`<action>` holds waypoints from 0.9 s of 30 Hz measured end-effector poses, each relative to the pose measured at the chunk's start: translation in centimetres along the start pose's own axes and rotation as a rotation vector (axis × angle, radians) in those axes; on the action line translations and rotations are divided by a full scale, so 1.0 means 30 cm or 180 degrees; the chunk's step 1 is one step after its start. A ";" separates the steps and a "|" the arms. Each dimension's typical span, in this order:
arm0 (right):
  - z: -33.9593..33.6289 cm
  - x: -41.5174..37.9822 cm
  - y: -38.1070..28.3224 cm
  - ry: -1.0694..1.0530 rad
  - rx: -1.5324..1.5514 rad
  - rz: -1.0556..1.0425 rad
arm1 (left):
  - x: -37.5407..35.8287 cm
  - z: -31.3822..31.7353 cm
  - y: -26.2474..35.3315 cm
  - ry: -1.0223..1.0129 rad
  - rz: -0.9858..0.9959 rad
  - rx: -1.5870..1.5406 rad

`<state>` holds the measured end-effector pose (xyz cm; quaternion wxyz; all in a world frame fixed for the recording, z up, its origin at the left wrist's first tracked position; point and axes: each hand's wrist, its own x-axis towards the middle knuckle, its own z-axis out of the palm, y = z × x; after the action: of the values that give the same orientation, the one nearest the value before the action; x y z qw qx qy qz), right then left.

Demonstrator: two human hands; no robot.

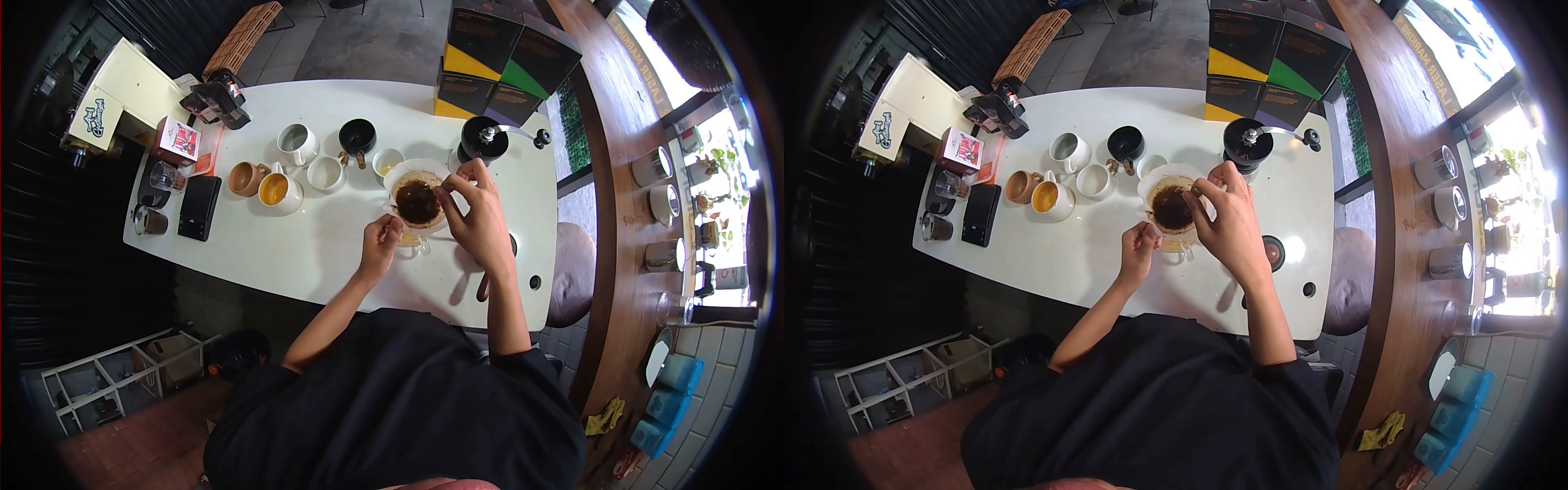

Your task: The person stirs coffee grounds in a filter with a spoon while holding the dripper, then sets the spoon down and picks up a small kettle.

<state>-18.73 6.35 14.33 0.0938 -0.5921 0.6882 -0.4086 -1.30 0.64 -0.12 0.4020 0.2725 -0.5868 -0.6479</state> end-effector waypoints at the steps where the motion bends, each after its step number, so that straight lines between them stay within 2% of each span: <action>1: 0.000 -0.001 0.000 0.0051 -0.0062 -0.0024 | 0.000 0.000 0.000 0.0012 -0.0009 0.0020; 6: 0.003 -0.002 0.011 0.0034 -0.0160 -0.0032 | -0.002 0.000 -0.004 0.0035 -0.0008 0.0015; 9: 0.003 0.000 0.011 -0.0138 0.0223 0.0052 | -0.002 0.001 -0.004 0.0055 -0.0035 -0.0029; 20: 0.008 -0.003 0.001 0.0077 -0.0303 -0.0072 | 0.001 0.003 -0.014 0.0031 0.0018 -0.0186; 27: 0.015 -0.008 0.007 0.0051 -0.0159 -0.0058 | -0.001 -0.002 -0.010 0.0019 -0.0083 -0.0076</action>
<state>-18.53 6.34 13.82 0.0698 -0.5973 0.6935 -0.3968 -1.29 0.63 -0.44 0.3985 0.2773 -0.5742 -0.6593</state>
